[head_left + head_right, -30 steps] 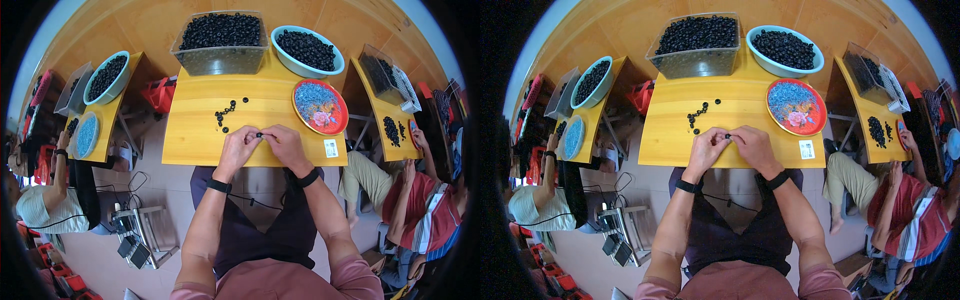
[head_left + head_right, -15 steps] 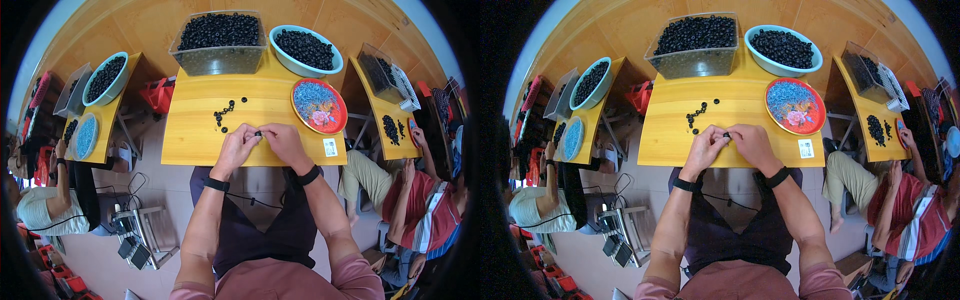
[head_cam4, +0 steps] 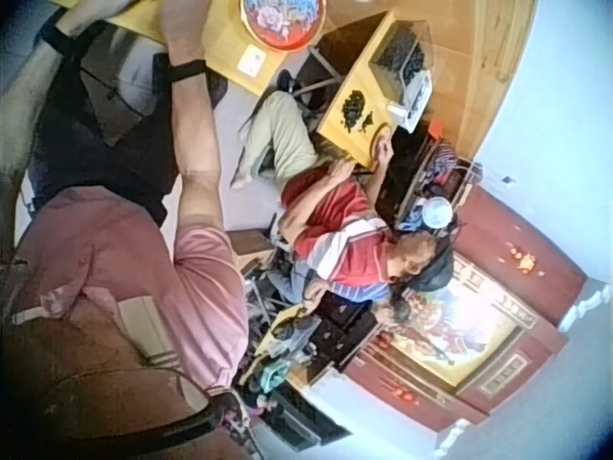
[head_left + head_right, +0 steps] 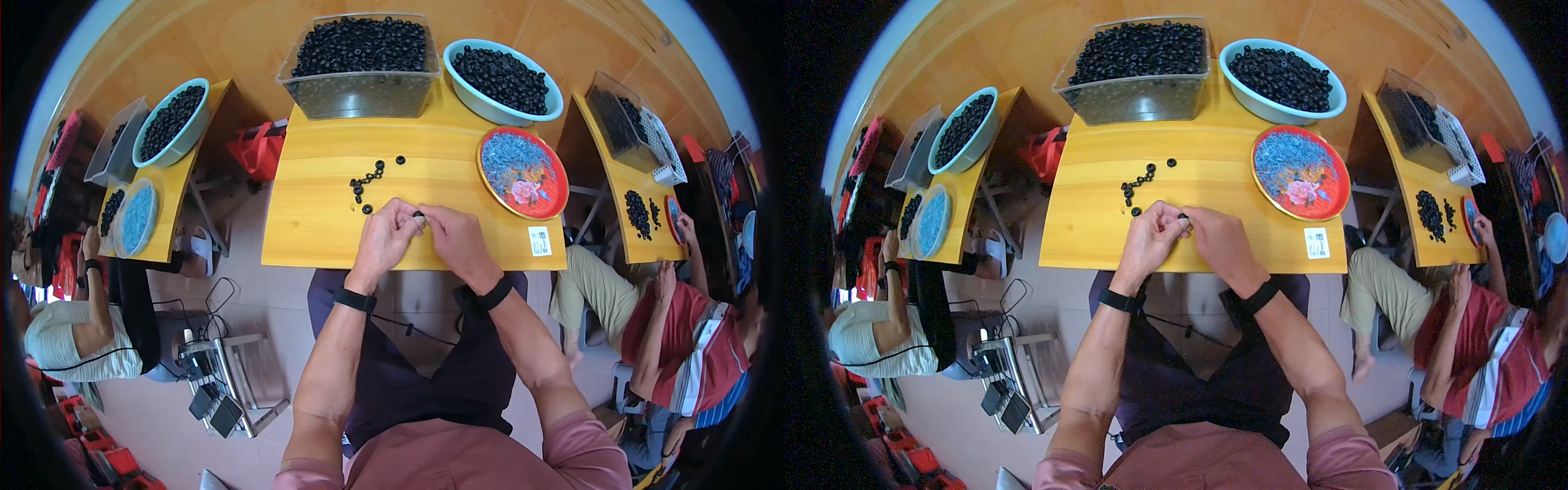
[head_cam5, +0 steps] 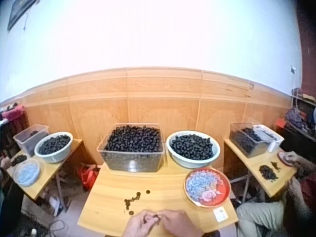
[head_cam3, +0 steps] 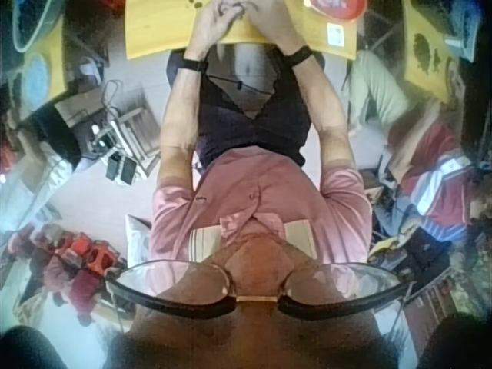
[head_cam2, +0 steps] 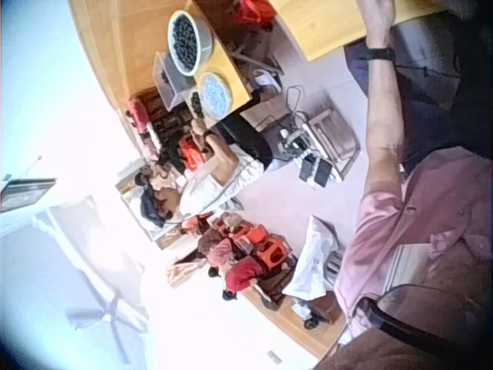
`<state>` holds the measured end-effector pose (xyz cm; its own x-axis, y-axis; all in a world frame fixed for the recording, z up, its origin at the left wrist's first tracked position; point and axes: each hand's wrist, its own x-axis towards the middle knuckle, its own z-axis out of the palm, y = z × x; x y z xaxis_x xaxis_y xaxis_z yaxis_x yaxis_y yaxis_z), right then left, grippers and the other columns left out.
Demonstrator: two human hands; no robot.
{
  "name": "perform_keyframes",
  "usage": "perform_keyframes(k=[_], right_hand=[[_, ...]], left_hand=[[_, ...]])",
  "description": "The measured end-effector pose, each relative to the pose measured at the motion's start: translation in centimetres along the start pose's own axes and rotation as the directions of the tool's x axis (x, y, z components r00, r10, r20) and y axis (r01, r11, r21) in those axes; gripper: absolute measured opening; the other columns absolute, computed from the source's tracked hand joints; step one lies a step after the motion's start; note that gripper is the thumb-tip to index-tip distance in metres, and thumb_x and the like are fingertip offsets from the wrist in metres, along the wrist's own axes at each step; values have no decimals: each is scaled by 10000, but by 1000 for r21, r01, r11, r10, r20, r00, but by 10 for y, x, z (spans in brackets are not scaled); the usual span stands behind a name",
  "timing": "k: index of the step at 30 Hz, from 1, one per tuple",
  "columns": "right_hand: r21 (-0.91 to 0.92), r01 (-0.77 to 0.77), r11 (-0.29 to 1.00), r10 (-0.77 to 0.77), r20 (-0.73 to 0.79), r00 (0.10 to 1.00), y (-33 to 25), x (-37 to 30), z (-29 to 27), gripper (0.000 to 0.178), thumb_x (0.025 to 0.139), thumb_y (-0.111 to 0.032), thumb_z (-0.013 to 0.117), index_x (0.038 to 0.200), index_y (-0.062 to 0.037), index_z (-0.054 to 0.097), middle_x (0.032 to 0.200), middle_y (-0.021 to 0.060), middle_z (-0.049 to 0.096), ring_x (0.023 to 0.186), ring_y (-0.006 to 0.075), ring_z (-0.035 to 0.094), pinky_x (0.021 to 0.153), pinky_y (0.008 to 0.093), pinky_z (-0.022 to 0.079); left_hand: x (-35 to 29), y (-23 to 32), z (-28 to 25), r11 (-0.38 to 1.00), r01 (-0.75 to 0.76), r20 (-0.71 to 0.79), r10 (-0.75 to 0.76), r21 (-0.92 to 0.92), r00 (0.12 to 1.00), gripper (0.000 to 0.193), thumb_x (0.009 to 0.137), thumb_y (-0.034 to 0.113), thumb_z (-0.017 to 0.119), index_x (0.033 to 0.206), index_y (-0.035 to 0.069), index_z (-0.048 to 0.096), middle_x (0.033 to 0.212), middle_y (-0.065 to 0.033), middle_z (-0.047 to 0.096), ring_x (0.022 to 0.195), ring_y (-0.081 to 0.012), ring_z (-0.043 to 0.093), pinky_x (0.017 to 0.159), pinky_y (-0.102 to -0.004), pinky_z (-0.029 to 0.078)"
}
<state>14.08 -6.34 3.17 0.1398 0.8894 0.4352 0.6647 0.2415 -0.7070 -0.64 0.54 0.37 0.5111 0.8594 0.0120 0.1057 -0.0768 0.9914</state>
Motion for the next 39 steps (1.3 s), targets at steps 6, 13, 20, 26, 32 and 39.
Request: perform_keyframes(k=[6,13,20,26,32,39], right_hand=[[122,-218,968,215,32,976,22,1,0,160,915,-50,649,1044,2,728,846,187,725,718,268,720,652,341,543],[370,-241,897,271,-31,962,25,-3,8,153,908,-50,673,1050,8,673,880,90,736,816,127,703,735,294,562],[505,-346,791,367,61,928,20,-5,17,192,863,-35,758,976,-16,604,826,34,686,763,79,639,702,248,519],[394,-266,880,296,-15,955,21,-7,19,197,856,-75,762,922,7,596,772,93,699,727,129,691,682,291,556],[382,-269,884,310,-50,949,23,-6,18,181,853,-93,755,871,6,605,744,90,698,703,130,690,661,300,551],[363,-299,883,328,-20,945,16,-6,17,160,860,-99,745,847,7,625,741,93,705,695,135,692,654,308,549]], left_hand=[[-1,8,0,986,-123,-13,126,115,992,163,964,78,688,1069,-16,606,762,-35,672,696,-89,607,687,-255,511],[-4,13,6,921,-220,-35,244,321,969,199,942,107,708,1069,1,597,717,-105,560,641,-172,532,624,-319,483],[-14,22,6,871,-304,-3,331,387,944,324,871,48,746,1169,42,618,800,-160,640,694,-289,647,648,-381,531],[-12,8,10,844,-314,11,344,434,939,306,872,52,736,1151,43,610,828,-191,666,739,-359,671,660,-438,535],[-11,11,11,847,-252,13,279,468,960,295,881,74,735,1140,46,596,838,-202,671,761,-379,676,667,-457,534],[-11,7,9,785,-369,43,403,498,914,244,907,51,714,1114,19,588,789,-193,679,709,-330,698,630,-398,542]])
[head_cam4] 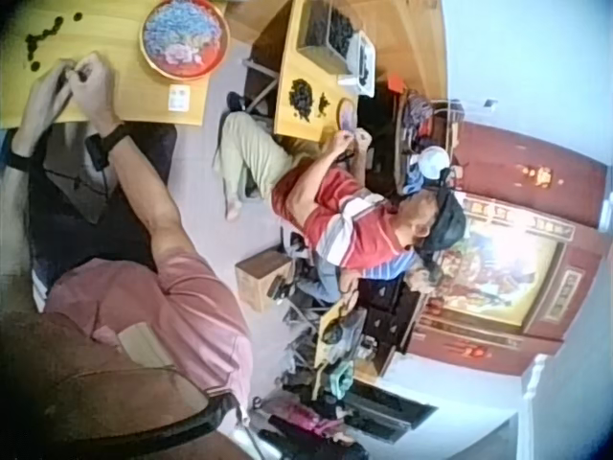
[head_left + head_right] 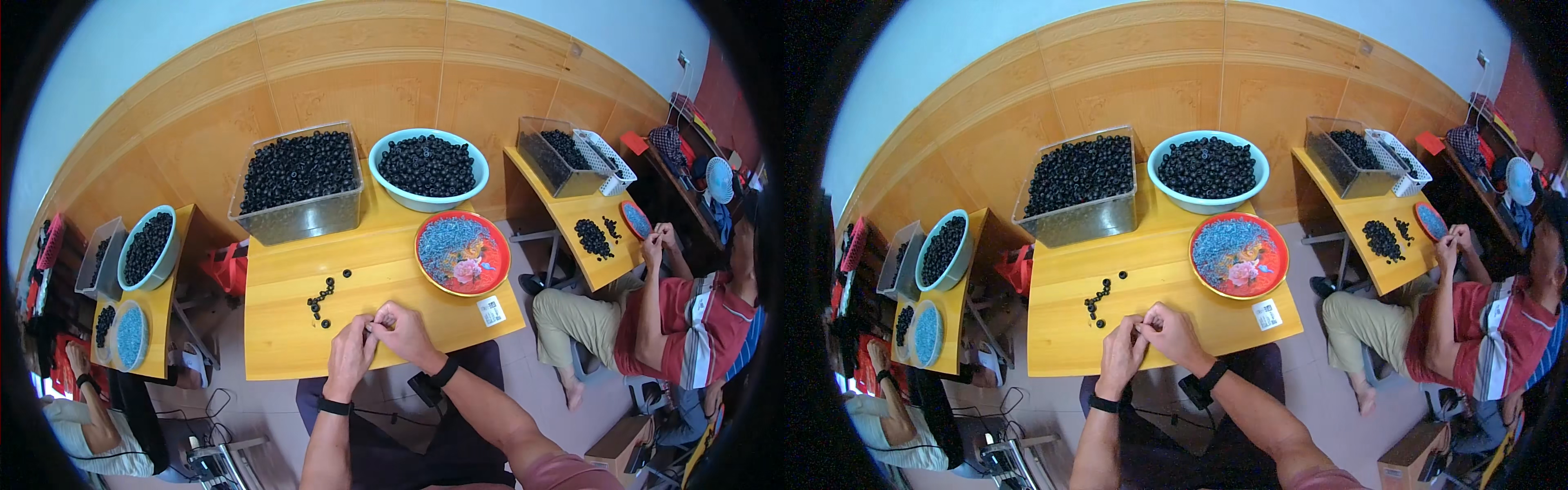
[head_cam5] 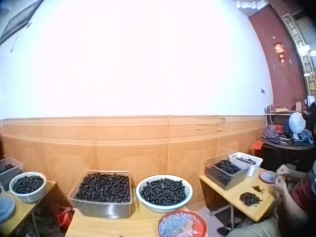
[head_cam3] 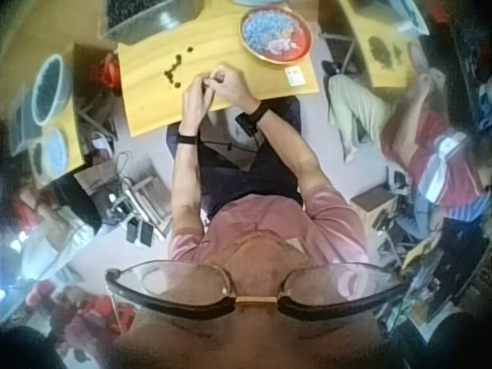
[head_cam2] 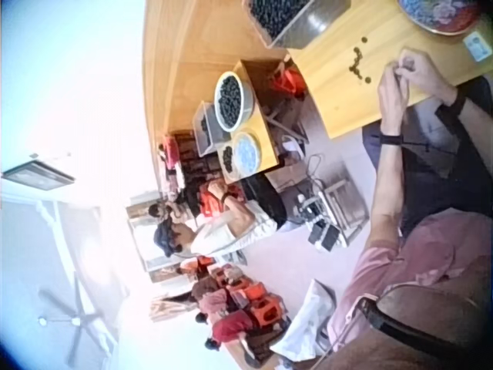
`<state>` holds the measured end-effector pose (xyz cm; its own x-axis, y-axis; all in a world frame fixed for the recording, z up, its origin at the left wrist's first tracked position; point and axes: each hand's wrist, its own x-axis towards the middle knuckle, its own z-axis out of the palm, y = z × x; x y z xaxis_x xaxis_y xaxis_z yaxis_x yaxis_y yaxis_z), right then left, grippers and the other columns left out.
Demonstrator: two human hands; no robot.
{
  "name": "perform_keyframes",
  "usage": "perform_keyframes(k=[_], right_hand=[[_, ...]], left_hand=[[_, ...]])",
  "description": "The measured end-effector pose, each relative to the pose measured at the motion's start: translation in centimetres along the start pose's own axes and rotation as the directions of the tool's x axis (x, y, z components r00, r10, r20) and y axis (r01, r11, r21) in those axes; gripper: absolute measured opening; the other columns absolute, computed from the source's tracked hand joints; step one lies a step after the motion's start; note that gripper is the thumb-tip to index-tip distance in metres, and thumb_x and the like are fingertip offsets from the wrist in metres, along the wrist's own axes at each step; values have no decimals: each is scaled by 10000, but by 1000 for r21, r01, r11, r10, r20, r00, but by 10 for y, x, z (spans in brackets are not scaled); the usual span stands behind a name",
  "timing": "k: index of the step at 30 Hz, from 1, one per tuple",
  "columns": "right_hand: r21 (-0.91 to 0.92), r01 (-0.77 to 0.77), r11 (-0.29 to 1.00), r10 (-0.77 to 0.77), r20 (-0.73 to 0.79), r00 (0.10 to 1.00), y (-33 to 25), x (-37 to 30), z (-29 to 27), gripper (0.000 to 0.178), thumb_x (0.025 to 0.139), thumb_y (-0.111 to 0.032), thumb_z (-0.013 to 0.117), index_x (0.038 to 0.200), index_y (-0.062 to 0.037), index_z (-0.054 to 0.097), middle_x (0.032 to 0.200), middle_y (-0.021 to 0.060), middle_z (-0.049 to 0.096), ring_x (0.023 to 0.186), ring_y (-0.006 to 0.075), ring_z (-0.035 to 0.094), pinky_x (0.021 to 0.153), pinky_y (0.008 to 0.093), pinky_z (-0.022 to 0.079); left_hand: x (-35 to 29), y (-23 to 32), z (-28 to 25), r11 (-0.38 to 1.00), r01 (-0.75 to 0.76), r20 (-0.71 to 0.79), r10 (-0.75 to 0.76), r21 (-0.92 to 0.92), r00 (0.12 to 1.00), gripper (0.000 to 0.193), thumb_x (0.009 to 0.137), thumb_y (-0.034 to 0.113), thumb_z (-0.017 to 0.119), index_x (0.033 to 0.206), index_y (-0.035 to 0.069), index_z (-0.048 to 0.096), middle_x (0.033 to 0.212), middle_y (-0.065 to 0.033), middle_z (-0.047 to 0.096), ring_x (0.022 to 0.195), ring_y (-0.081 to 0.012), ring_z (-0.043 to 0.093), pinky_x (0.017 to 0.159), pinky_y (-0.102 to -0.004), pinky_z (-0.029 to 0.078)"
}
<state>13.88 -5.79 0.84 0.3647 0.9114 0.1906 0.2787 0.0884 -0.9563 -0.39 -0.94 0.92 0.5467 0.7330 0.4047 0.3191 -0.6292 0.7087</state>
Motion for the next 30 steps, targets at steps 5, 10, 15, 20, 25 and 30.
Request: perform_keyframes(k=[5,10,15,20,25,30], right_hand=[[-7,-7,1000,7,24,1000,-2,1,-1,165,862,-102,741,856,14,625,765,114,718,714,157,709,665,321,556],[-7,9,1000,-9,44,999,0,0,-1,177,868,-112,741,861,20,624,777,122,724,730,163,719,671,324,559],[-13,13,1000,-12,61,998,1,0,0,185,876,-132,741,866,16,631,780,124,726,729,175,725,668,328,560],[-58,43,997,-38,78,996,2,0,0,194,885,-157,738,873,9,638,787,126,728,725,183,726,667,334,559],[-51,36,998,-33,72,997,2,1,0,193,872,-151,745,885,8,638,789,126,727,729,194,726,680,340,561],[-32,21,999,-18,72,997,5,2,0,181,868,-134,739,891,10,631,805,132,726,743,194,724,697,340,563]], left_hand=[[-1,1,-2,996,74,43,-72,-48,996,250,903,70,708,1119,44,585,846,-208,674,783,-400,675,678,-470,532],[-2,-2,-1,998,62,51,-61,-20,997,235,911,52,678,1094,24,532,866,-233,667,814,-436,666,690,-500,526],[-3,-5,0,995,87,96,-91,46,991,204,916,45,645,1053,20,496,873,-262,653,824,-471,649,695,-534,514],[-5,-13,4,997,23,36,-26,74,999,168,925,64,659,1003,11,521,790,-253,651,775,-449,672,654,-498,519],[-3,-10,4,996,87,32,-88,12,996,194,918,70,664,993,12,495,799,-258,646,781,-471,657,650,-518,509],[-2,-8,2,997,77,38,-78,26,996,248,900,81,699,991,22,475,805,-245,648,777,-474,651,645,-521,508]])
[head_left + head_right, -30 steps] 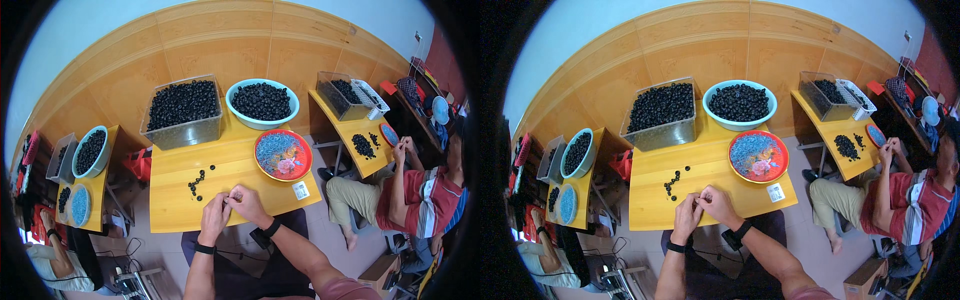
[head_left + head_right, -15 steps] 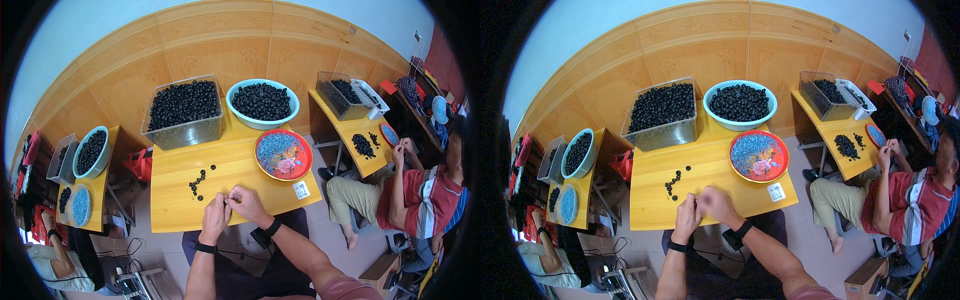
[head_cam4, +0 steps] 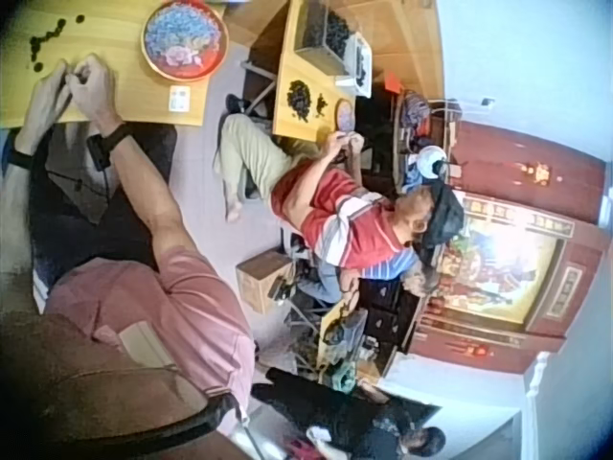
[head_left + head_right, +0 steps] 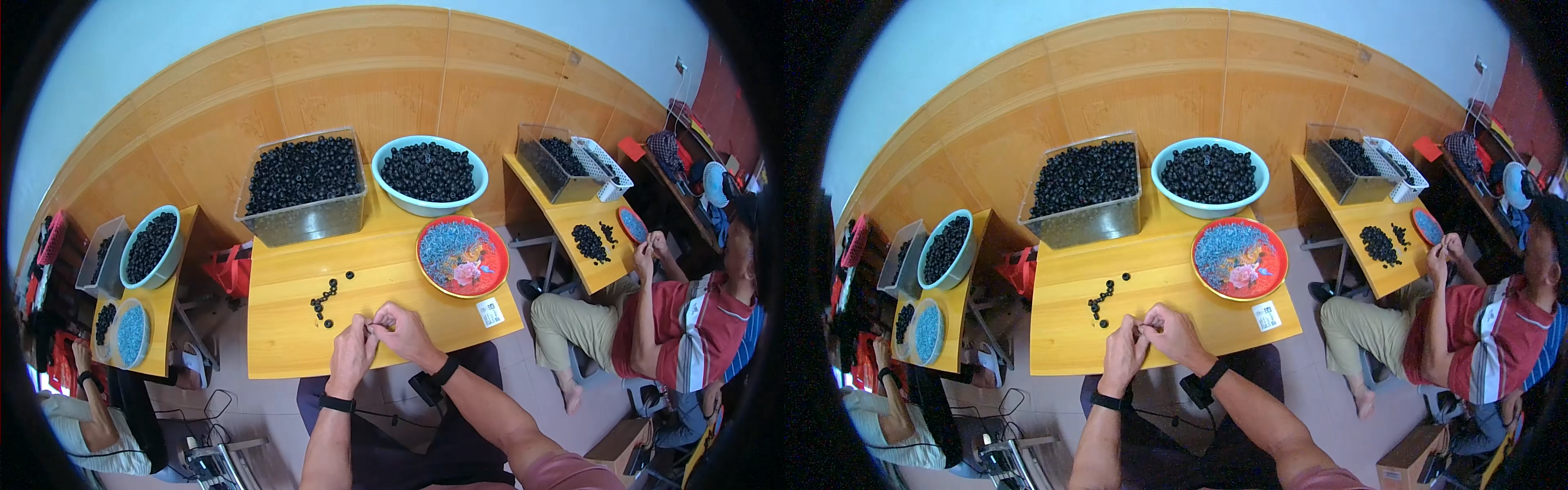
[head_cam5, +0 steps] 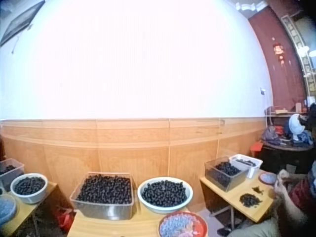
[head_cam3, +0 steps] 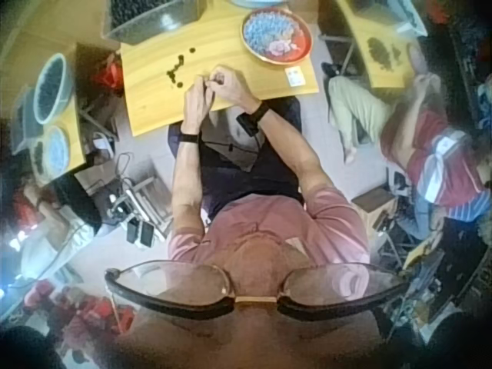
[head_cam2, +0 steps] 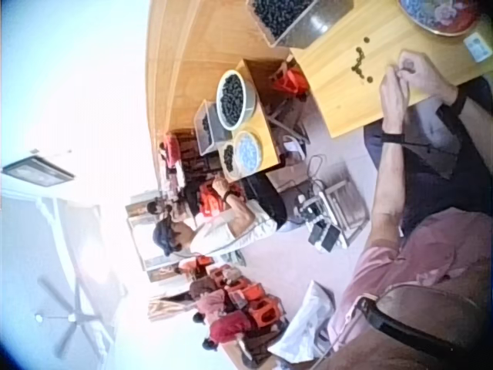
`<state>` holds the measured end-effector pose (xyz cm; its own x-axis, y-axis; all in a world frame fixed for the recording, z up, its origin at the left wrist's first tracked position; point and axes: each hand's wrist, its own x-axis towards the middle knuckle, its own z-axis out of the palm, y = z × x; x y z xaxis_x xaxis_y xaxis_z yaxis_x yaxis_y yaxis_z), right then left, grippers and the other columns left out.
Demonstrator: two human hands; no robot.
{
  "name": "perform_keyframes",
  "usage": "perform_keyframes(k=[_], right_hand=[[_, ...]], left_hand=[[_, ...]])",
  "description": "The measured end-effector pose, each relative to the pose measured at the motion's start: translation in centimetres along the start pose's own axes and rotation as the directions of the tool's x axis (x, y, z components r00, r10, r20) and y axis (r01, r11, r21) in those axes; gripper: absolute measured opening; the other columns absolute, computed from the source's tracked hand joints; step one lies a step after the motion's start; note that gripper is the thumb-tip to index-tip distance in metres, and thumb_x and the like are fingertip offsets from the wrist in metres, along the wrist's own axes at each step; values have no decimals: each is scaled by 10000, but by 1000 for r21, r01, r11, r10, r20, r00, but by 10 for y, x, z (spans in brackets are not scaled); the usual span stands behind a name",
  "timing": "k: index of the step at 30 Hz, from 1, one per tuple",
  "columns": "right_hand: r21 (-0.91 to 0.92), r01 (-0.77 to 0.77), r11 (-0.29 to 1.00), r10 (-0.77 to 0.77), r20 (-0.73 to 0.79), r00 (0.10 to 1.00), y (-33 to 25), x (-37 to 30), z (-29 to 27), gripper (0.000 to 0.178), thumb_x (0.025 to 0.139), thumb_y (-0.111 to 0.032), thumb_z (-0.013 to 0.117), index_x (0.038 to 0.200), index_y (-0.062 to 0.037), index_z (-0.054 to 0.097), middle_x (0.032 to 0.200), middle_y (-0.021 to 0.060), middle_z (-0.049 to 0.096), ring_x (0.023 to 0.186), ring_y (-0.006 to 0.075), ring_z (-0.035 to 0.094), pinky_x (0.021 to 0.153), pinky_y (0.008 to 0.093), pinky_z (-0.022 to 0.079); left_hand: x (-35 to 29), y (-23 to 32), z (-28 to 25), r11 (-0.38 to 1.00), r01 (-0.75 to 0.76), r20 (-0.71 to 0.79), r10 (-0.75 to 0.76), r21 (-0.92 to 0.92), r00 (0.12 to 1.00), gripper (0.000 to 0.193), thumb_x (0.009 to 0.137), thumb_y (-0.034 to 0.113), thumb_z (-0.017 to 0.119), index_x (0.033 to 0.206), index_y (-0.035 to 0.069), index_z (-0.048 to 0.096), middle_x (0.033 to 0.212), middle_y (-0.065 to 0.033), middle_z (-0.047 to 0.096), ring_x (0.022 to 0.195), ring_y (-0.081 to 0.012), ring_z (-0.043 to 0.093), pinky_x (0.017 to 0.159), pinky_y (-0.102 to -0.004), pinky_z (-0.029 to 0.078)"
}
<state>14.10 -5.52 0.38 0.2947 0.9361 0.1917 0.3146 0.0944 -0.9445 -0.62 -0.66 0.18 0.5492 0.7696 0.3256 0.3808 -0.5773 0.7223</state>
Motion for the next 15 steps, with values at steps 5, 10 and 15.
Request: perform_keyframes(k=[5,10,15], right_hand=[[228,-11,974,27,-63,998,13,1,-1,189,876,-109,725,992,31,673,847,95,738,740,165,718,687,292,567],[142,-225,964,215,84,973,15,34,-58,187,878,-80,705,1036,20,702,836,82,731,687,141,701,624,268,549],[244,88,966,-7,-312,950,-54,110,-110,418,862,-39,698,1261,56,617,1032,114,730,878,134,700,750,270,550]], left_hand=[[5,10,-3,989,103,-13,-105,-106,994,427,855,103,787,1196,32,539,701,-157,632,661,-336,671,615,-440,524],[7,14,-5,979,120,-10,-124,-166,992,315,877,147,781,1123,22,629,660,-117,609,595,-226,625,587,-360,510],[-3,5,-5,979,111,-20,-116,-174,993,204,894,198,763,955,15,697,653,-120,607,598,-257,624,604,-381,514]])
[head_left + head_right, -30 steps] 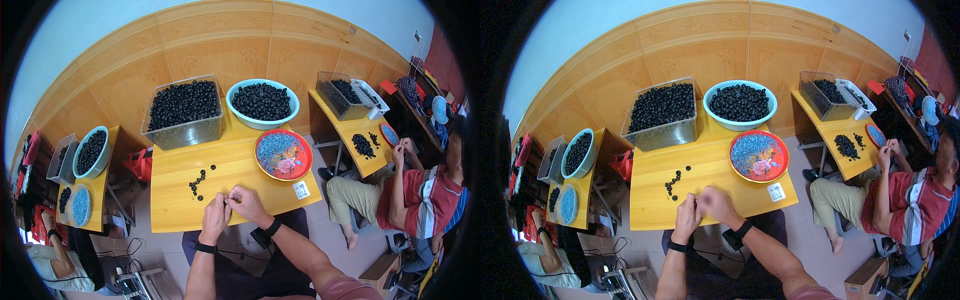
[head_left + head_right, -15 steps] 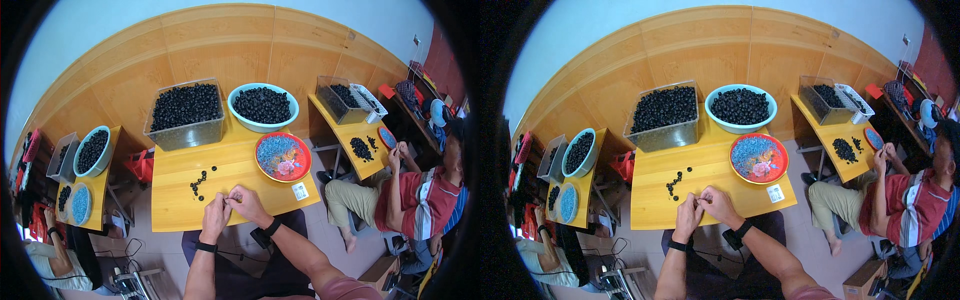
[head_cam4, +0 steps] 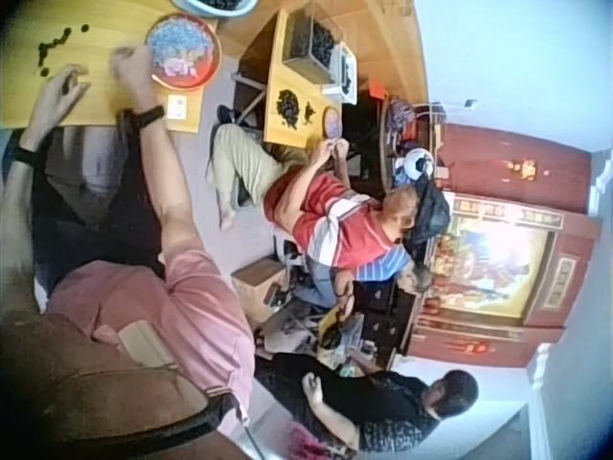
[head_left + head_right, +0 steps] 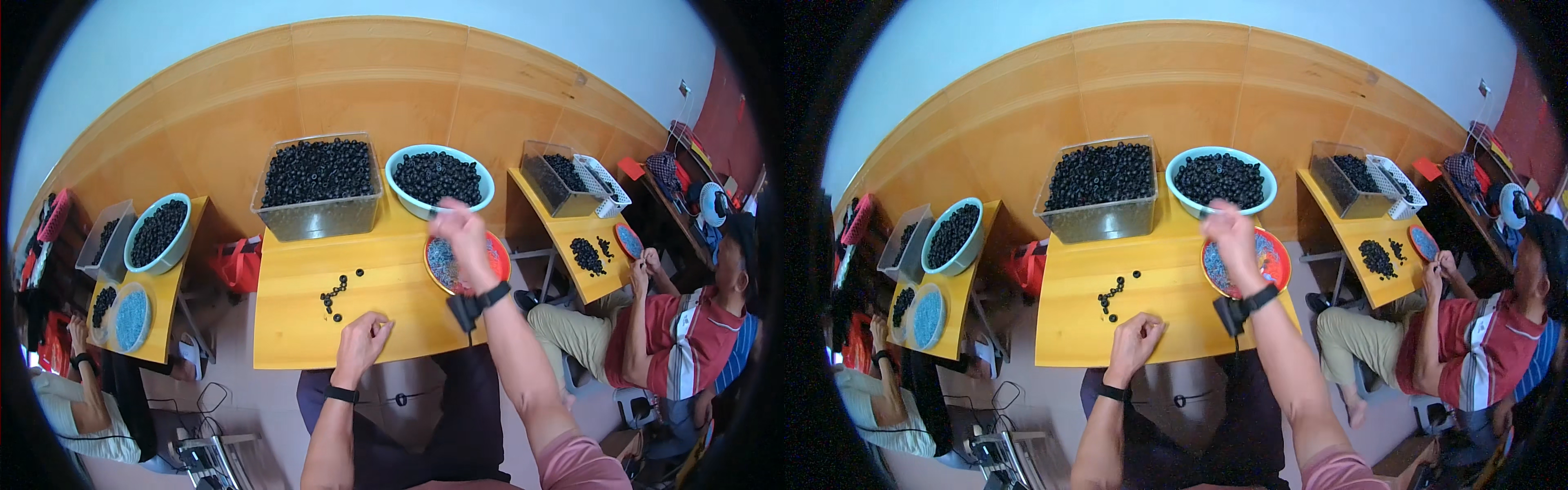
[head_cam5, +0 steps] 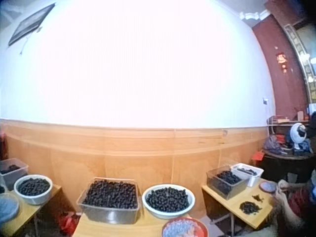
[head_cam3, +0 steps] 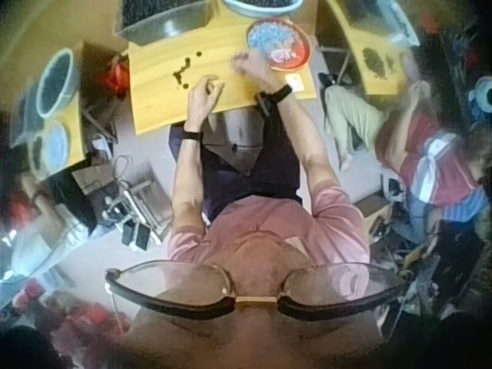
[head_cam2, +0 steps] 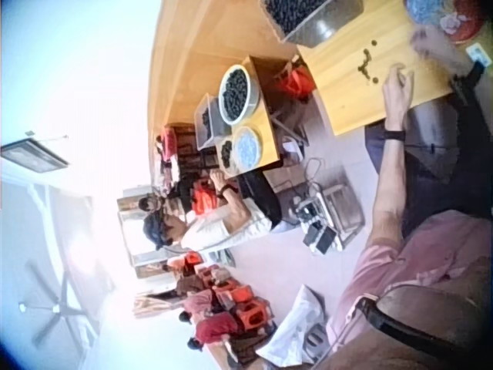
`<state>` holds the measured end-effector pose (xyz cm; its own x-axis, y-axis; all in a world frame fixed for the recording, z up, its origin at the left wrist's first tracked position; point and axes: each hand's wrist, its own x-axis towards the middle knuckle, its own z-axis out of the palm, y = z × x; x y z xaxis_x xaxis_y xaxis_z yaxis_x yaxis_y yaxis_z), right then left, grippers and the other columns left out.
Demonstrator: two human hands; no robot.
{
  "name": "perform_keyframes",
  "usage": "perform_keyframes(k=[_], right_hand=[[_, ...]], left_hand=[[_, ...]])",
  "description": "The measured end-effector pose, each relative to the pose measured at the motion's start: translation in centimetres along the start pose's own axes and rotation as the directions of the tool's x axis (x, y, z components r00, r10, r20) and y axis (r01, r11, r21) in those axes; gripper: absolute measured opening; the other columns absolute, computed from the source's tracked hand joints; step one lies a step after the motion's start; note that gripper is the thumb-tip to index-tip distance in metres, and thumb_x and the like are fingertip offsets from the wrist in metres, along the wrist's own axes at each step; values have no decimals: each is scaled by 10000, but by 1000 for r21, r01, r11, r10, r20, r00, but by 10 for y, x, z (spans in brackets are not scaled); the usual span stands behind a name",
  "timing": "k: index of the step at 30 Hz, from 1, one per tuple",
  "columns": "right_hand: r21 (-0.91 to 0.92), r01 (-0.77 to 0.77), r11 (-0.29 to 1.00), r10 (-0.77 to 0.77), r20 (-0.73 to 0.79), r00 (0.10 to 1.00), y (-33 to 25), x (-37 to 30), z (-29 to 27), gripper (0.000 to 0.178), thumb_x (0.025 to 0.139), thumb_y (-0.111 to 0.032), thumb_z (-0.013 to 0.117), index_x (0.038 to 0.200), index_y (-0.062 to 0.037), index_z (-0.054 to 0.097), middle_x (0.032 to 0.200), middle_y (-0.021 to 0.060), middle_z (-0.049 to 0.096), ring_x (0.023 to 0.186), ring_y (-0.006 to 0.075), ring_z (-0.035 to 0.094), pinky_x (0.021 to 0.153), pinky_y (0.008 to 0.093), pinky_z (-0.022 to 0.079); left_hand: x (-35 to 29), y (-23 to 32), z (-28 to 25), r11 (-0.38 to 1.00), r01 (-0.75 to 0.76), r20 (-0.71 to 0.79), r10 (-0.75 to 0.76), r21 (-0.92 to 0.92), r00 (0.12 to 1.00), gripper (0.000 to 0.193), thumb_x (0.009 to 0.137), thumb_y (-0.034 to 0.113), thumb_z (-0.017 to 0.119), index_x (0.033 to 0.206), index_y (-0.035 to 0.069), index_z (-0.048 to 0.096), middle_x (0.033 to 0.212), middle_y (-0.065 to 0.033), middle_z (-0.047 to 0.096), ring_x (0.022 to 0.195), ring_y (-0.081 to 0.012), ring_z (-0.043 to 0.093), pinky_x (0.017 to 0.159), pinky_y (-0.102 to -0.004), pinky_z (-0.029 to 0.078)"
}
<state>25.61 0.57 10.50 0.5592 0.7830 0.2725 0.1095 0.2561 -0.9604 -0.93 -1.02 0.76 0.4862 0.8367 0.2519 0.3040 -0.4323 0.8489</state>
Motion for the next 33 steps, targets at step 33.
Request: perform_keyframes(k=[33], right_hand=[[-666,65,743,267,383,884,38,-68,63,291,773,-256,669,893,-14,778,849,245,728,821,413,717,776,472,573]], left_hand=[[11,-1,5,996,22,-187,-38,-86,982,259,912,40,676,1168,25,634,805,-117,661,623,-204,626,597,-334,514]])
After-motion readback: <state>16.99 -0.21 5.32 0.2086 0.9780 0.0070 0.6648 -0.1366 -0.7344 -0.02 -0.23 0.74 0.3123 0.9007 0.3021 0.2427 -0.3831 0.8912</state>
